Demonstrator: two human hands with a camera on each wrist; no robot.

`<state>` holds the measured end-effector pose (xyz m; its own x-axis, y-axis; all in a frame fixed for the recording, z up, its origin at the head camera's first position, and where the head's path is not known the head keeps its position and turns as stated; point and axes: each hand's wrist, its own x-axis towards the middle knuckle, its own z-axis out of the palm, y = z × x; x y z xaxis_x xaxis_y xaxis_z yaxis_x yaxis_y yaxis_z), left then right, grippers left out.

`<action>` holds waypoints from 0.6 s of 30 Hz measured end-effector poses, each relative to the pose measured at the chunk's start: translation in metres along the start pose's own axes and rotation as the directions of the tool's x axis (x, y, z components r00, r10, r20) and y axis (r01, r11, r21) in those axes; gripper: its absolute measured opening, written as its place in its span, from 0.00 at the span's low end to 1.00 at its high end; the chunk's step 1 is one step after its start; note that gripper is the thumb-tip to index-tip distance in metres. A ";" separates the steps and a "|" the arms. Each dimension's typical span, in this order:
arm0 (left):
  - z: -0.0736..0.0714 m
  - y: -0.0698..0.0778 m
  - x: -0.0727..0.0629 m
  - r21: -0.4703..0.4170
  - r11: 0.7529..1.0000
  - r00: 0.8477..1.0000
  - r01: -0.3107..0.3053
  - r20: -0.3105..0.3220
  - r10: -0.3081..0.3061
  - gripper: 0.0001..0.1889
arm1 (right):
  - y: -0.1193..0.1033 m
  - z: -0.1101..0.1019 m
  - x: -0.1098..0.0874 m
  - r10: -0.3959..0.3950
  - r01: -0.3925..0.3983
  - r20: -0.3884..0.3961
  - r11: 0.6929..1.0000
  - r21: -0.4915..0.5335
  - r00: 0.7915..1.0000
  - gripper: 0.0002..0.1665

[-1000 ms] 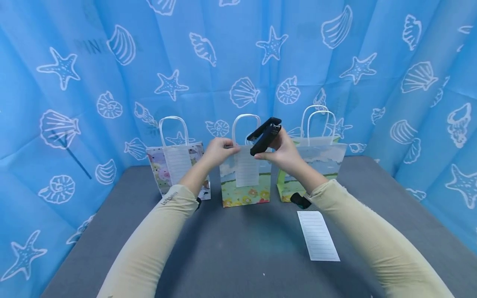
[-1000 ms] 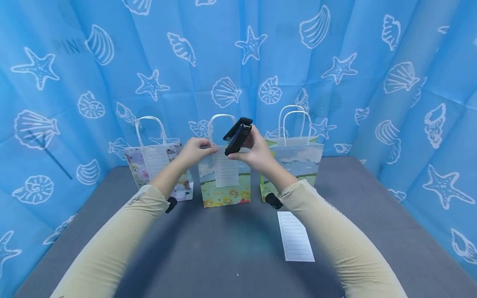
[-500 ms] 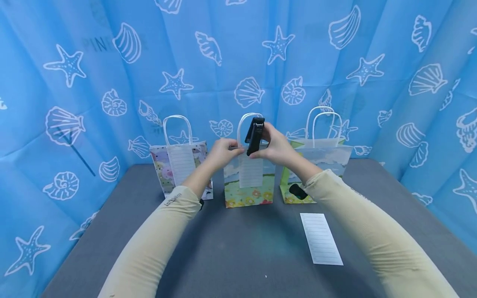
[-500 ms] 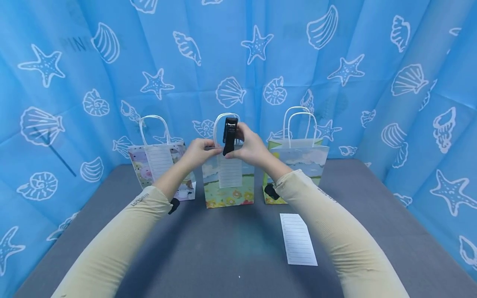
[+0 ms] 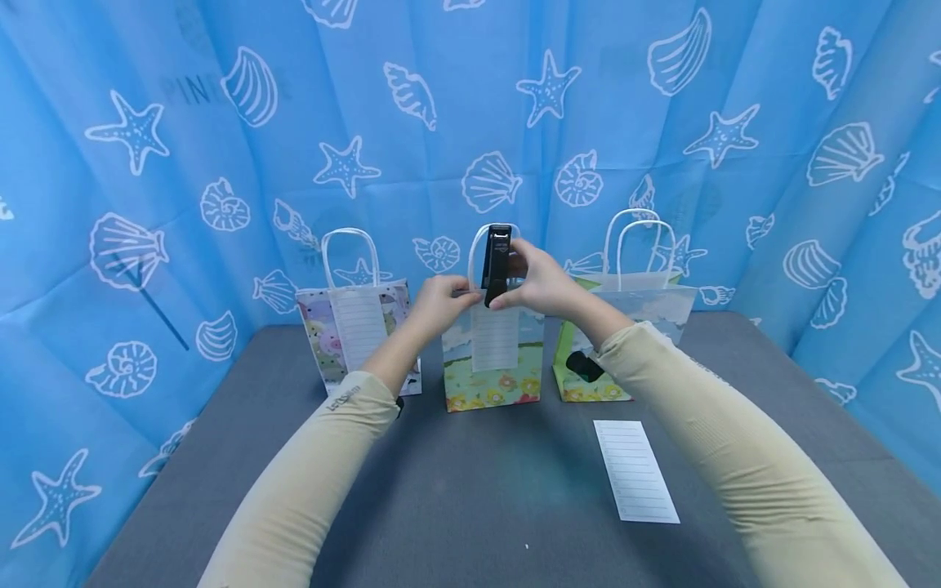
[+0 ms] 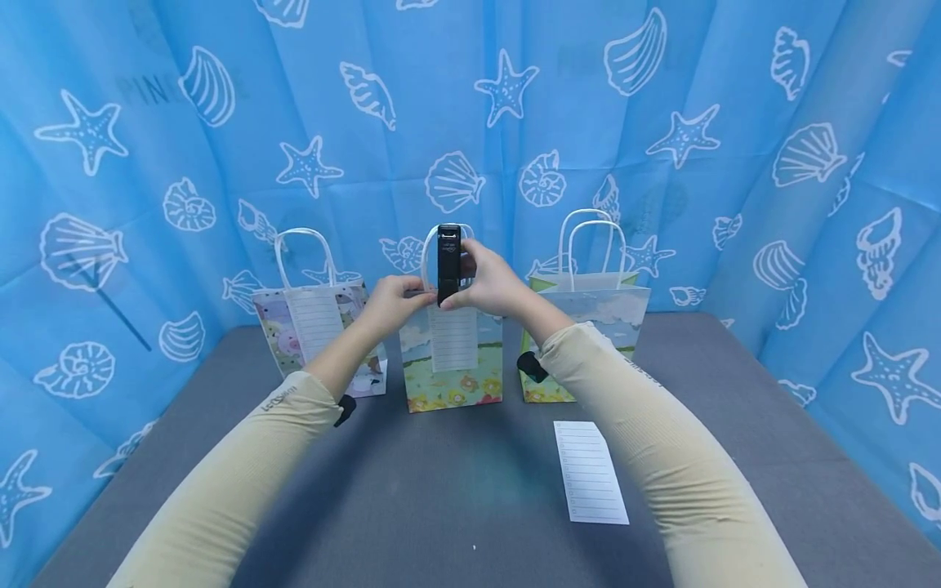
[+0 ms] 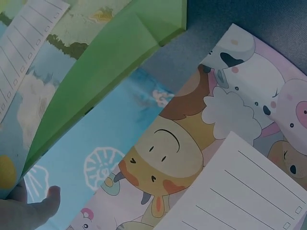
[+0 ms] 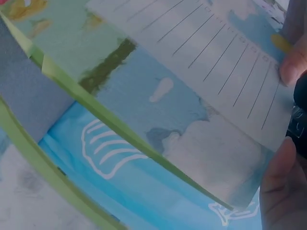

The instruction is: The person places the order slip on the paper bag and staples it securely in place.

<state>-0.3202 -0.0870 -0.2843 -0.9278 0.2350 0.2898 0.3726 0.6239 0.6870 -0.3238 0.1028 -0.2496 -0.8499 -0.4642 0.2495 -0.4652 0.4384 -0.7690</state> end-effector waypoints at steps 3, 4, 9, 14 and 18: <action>0.000 -0.001 0.000 0.001 1.000 1.000 -0.002 -0.004 0.002 0.09 | -0.001 0.000 0.000 0.008 -0.008 0.008 1.000 -0.004 1.000 0.48; 0.000 -0.001 0.000 -0.002 1.000 1.000 -0.002 -0.006 0.002 0.09 | -0.002 0.000 0.000 0.011 -0.011 0.012 1.000 -0.008 1.000 0.48; 0.000 0.000 -0.001 -0.006 1.000 1.000 0.015 -0.008 -0.015 0.09 | 0.001 -0.003 0.002 0.062 -0.065 0.030 0.994 0.090 0.998 0.49; 0.002 0.002 -0.002 -0.008 1.000 1.000 0.020 0.002 -0.020 0.09 | 0.004 -0.006 0.002 0.088 -0.092 0.035 0.987 0.132 0.996 0.50; 0.002 0.002 -0.002 -0.012 1.000 1.000 0.020 -0.001 -0.020 0.09 | 0.002 -0.002 0.003 0.056 -0.057 0.049 0.998 0.036 0.997 0.52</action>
<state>-0.3173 -0.0852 -0.2849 -0.9350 0.2216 0.2770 0.3544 0.6194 0.7005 -0.3273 0.1041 -0.2490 -0.8613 -0.4762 0.1773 -0.4066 0.4366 -0.8026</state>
